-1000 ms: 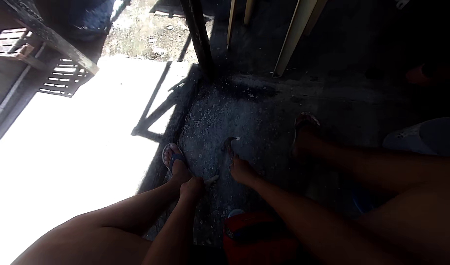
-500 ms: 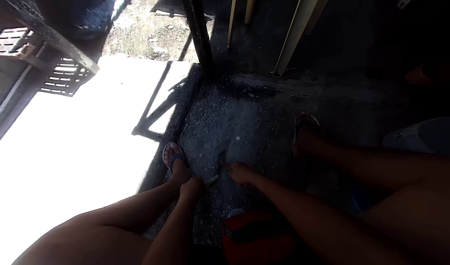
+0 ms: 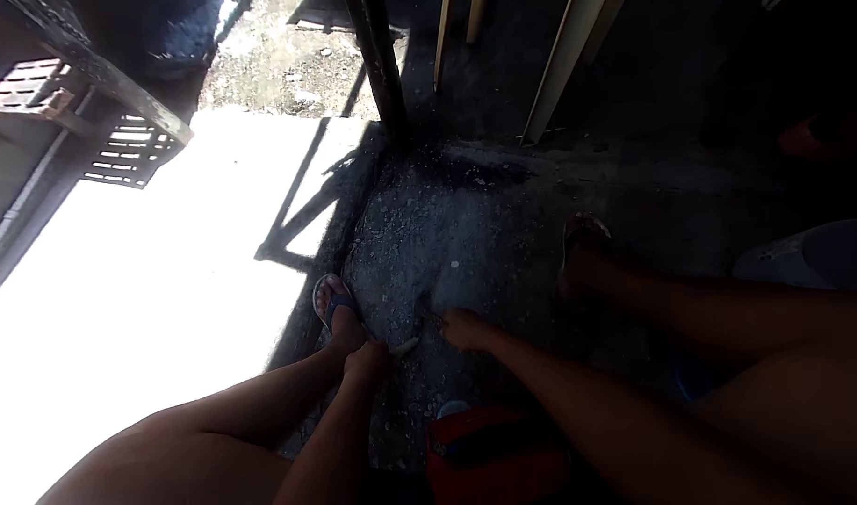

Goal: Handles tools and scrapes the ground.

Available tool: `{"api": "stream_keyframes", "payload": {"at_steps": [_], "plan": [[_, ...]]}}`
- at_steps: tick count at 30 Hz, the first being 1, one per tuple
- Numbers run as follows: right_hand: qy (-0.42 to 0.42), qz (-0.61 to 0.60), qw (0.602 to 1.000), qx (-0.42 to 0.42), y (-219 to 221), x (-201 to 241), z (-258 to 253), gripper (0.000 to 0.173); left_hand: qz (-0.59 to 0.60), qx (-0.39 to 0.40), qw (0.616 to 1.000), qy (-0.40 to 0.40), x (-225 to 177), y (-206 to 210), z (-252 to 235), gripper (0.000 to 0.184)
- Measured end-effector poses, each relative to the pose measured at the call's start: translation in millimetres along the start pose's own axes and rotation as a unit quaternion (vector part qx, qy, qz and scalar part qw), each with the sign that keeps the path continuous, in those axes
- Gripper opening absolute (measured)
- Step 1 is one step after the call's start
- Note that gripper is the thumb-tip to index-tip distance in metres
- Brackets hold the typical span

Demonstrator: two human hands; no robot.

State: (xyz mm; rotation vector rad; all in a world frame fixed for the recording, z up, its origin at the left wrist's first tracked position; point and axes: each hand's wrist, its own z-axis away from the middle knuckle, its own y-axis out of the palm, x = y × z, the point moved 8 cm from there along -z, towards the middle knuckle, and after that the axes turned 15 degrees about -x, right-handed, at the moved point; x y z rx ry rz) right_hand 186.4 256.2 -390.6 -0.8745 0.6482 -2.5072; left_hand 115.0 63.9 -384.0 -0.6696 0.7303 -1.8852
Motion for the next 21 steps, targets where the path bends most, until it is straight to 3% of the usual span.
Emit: {"api": "stream_keyframes", "payload": {"at_steps": [3,4,6,10,13,16,20,21], "plan": [[0.002,-0.028,0.997,-0.073,-12,9,3,0.042,-0.001,-0.006,1.0,0.003,-3,-4,-1,0.041],[0.006,-0.025,0.998,-0.058,-10,10,3,0.045,0.001,-0.007,1.0,0.001,-3,-4,-2,0.041],[0.014,-0.008,1.0,0.008,-1,0,2,0.035,0.003,-0.001,1.0,-0.001,0,2,0,0.04],[0.017,-0.04,0.997,-0.058,-13,3,1,0.041,0.007,-0.003,1.0,0.004,-2,-3,-4,0.041],[0.023,-0.019,1.0,0.005,-4,-5,0,0.032,0.006,0.003,1.0,0.001,1,2,-5,0.042],[0.026,-0.053,0.996,-0.062,-13,-1,-3,0.037,0.007,-0.002,1.0,0.008,0,0,-7,0.042],[0.014,-0.015,1.0,0.013,-4,-3,0,0.034,0.006,0.003,1.0,0.001,1,3,-5,0.042],[0.01,-0.02,1.0,-0.008,-7,-2,-1,0.034,0.003,0.003,1.0,0.005,0,2,-6,0.042]]}}
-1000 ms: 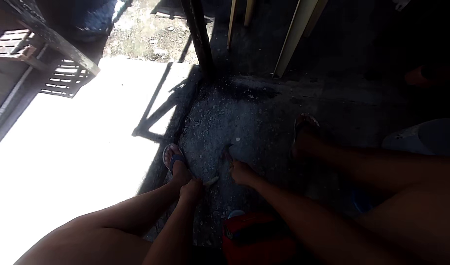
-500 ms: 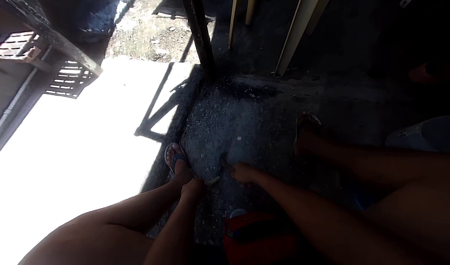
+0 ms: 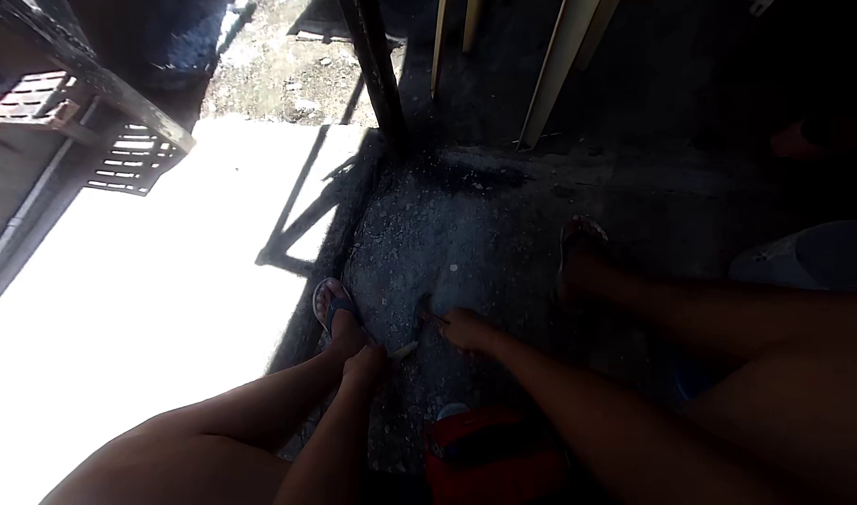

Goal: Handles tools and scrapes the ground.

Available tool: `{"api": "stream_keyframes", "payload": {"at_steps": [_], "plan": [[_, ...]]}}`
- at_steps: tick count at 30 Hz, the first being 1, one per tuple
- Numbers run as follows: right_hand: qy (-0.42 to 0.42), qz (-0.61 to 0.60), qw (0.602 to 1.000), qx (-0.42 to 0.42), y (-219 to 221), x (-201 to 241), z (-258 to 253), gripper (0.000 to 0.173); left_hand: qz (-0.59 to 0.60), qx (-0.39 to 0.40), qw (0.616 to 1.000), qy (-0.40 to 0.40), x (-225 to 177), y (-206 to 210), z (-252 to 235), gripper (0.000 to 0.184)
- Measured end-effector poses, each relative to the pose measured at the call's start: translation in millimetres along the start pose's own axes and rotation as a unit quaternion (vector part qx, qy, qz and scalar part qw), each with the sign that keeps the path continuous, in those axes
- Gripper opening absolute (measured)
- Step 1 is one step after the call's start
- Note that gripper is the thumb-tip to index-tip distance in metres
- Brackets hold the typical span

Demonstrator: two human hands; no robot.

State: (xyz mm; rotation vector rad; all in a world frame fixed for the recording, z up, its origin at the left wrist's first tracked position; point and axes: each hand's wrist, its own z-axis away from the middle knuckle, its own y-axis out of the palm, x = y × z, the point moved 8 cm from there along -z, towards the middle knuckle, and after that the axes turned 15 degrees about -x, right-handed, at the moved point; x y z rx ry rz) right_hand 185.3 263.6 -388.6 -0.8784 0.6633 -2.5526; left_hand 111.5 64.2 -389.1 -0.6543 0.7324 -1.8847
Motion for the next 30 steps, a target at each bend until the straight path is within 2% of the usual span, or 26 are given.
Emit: {"api": "stream_keyframes", "payload": {"at_steps": [2,3,5,6,9,10,12,13,16,19,21,23,27,30], "plan": [[-0.012,-0.016,0.998,-0.06,-5,9,3,0.039,0.0,-0.002,1.0,0.0,-2,-2,1,0.041],[-0.014,-0.014,0.999,-0.049,-4,13,5,0.043,0.001,-0.002,1.0,-0.002,-3,-3,1,0.04],[-0.013,0.011,1.0,0.017,5,6,4,0.036,0.002,0.003,1.0,-0.009,0,3,2,0.04],[-0.009,0.006,1.0,0.025,7,3,2,0.033,0.002,0.004,1.0,-0.009,1,4,2,0.041],[-0.003,-0.018,0.998,-0.052,-3,9,3,0.038,0.004,-0.001,1.0,-0.004,-1,-1,0,0.039],[-0.004,-0.014,0.999,-0.044,-2,10,4,0.042,0.003,-0.002,1.0,-0.004,-1,-2,0,0.038],[-0.007,0.029,0.999,0.026,6,4,4,0.035,0.001,0.005,1.0,-0.009,1,3,1,0.039],[-0.009,0.036,0.999,0.024,5,1,2,0.033,-0.003,0.007,1.0,-0.006,2,4,0,0.04],[-0.018,-0.001,0.999,-0.04,-3,8,2,0.041,-0.002,0.003,1.0,-0.001,-1,0,-2,0.04],[-0.021,0.026,0.998,0.052,13,6,7,0.036,-0.003,0.008,1.0,-0.007,3,6,-1,0.04],[-0.039,0.024,0.999,0.018,13,14,12,0.034,-0.004,0.007,1.0,-0.006,2,4,-1,0.04],[-0.041,0.007,0.999,-0.03,9,23,14,0.04,0.002,0.004,1.0,-0.006,-1,1,0,0.04],[0.005,0.007,1.0,0.012,5,3,1,0.033,0.009,0.007,1.0,-0.007,4,6,0,0.038],[0.029,-0.045,0.997,-0.057,-8,4,2,0.041,0.016,0.007,1.0,-0.004,3,0,-1,0.04]]}}
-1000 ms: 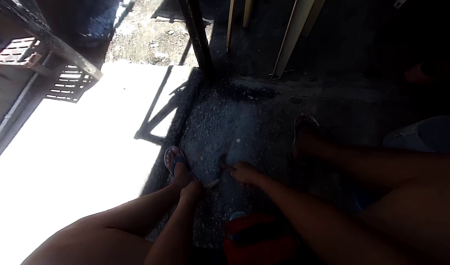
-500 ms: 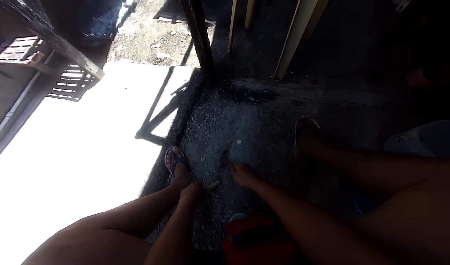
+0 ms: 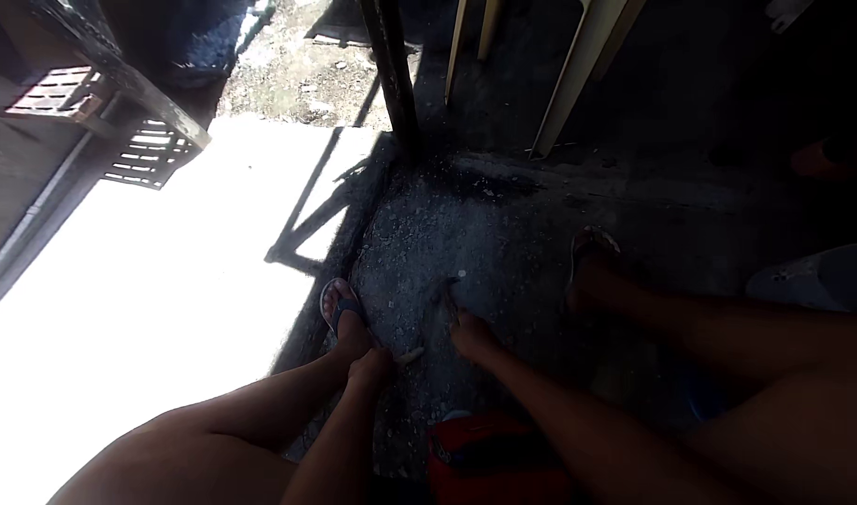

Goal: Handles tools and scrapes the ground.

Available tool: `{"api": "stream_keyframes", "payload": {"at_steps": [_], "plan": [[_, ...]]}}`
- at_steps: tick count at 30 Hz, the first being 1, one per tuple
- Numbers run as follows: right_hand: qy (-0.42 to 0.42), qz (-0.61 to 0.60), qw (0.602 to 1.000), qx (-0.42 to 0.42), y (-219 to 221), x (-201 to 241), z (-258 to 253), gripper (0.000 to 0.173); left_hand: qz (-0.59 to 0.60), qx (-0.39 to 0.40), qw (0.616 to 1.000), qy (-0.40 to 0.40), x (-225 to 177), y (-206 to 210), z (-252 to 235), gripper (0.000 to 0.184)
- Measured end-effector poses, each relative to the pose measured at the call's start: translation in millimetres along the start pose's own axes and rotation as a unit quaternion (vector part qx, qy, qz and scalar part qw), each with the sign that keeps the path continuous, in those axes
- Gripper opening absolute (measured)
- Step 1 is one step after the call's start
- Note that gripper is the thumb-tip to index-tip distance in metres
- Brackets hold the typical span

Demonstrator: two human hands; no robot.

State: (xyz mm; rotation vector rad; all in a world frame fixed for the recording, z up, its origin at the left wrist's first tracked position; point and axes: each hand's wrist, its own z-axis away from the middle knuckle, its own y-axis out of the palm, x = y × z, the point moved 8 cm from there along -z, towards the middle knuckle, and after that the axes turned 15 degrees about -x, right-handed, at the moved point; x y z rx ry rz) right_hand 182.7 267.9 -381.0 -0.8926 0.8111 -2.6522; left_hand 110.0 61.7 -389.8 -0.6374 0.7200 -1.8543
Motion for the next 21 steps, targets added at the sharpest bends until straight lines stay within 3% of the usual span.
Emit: {"api": "stream_keyframes", "payload": {"at_steps": [4,7,11,15,18,21], "plan": [[-0.017,0.029,0.993,0.109,17,-12,2,0.037,-0.009,0.005,1.0,0.0,0,3,1,0.04],[-0.017,0.038,0.998,0.039,10,-2,2,0.038,-0.006,0.002,1.0,-0.006,-2,-1,1,0.039],[-0.019,0.07,0.992,0.102,13,-13,0,0.034,-0.012,0.002,1.0,-0.004,2,5,0,0.04],[-0.027,0.045,0.999,0.011,-1,0,0,0.04,-0.01,0.002,1.0,-0.002,-2,-1,2,0.04],[-0.042,0.087,0.991,0.09,14,-6,3,0.036,-0.01,0.002,1.0,0.0,0,2,3,0.04],[-0.031,0.043,0.998,0.018,4,1,1,0.038,-0.008,-0.002,1.0,0.003,-2,-1,2,0.041]]}}
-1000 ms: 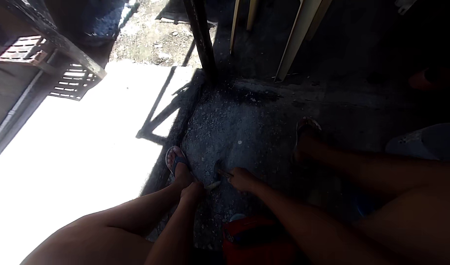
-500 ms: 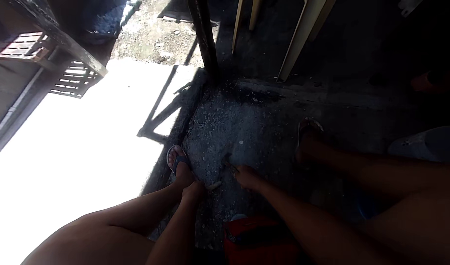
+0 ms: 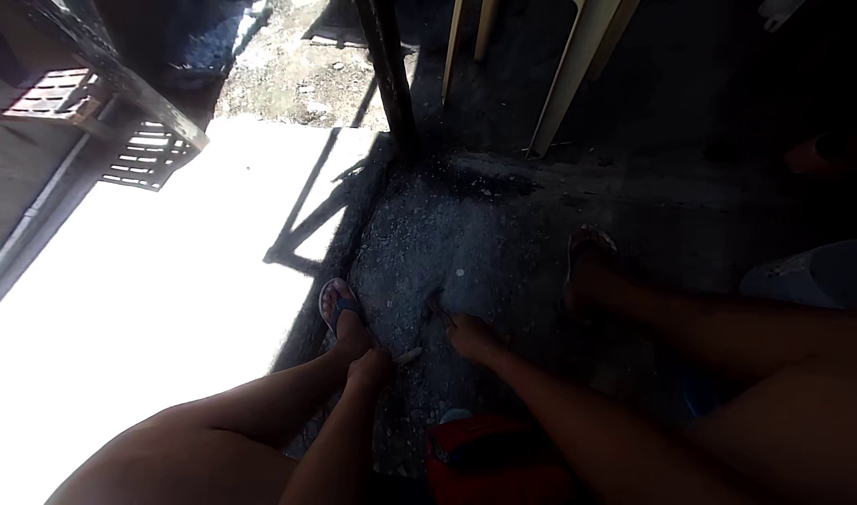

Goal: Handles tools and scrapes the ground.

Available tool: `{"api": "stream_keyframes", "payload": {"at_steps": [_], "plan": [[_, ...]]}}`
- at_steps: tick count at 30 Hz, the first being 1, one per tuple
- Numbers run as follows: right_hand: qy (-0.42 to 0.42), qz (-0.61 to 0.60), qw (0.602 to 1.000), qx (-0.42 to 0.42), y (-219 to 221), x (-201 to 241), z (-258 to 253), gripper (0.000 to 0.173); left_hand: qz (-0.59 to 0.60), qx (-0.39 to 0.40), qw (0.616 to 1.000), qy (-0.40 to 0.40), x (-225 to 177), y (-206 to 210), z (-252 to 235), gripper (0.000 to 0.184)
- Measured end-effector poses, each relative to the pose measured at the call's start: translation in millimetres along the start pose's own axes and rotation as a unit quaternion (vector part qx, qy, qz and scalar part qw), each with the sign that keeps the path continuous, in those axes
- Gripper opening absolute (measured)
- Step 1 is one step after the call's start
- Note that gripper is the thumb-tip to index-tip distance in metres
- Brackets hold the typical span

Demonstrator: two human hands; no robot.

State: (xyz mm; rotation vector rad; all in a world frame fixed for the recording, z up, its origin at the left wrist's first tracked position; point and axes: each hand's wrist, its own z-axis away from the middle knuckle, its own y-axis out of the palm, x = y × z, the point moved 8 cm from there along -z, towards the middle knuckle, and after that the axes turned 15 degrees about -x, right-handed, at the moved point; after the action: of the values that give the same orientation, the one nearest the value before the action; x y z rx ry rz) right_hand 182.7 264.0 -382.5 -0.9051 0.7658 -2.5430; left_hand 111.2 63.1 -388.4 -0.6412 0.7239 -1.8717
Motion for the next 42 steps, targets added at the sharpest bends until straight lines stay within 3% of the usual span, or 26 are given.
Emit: {"api": "stream_keyframes", "payload": {"at_steps": [2,4,8,12,15,19,23,26,30,33,37,40,42], "plan": [[0.002,0.0,1.0,0.004,2,4,2,0.043,0.002,0.001,1.0,-0.004,0,-1,0,0.041],[0.003,0.029,0.997,0.075,11,-3,4,0.034,-0.001,0.004,1.0,-0.005,2,4,1,0.041],[0.006,0.004,1.0,-0.02,-6,4,3,0.039,0.0,0.002,1.0,-0.001,-3,-5,2,0.041],[0.002,0.035,0.997,0.074,13,-3,7,0.034,-0.011,0.006,1.0,0.005,2,2,1,0.04],[0.01,-0.009,1.0,-0.008,1,1,5,0.038,-0.005,0.003,1.0,0.002,0,1,0,0.04],[0.002,0.034,0.996,0.079,17,-8,5,0.033,-0.006,0.014,1.0,0.0,5,8,2,0.04],[0.005,0.01,1.0,0.006,6,3,7,0.04,-0.007,0.007,1.0,-0.001,1,-1,3,0.039],[-0.003,0.038,0.995,0.091,22,-5,10,0.034,-0.01,0.014,1.0,-0.002,5,6,3,0.039],[0.01,-0.002,0.999,0.033,15,0,9,0.038,-0.007,0.013,1.0,-0.002,4,3,2,0.04],[-0.002,0.037,0.994,0.106,27,-5,13,0.035,-0.005,0.019,1.0,-0.003,9,12,2,0.041],[0.015,-0.003,0.999,0.03,13,1,12,0.036,-0.003,0.015,1.0,0.002,6,6,1,0.04],[0.009,0.029,0.996,0.088,24,-6,15,0.033,-0.007,0.02,1.0,0.001,7,10,3,0.04],[0.015,0.011,0.998,0.065,17,-7,11,0.034,-0.008,0.018,1.0,0.001,6,6,3,0.039]]}}
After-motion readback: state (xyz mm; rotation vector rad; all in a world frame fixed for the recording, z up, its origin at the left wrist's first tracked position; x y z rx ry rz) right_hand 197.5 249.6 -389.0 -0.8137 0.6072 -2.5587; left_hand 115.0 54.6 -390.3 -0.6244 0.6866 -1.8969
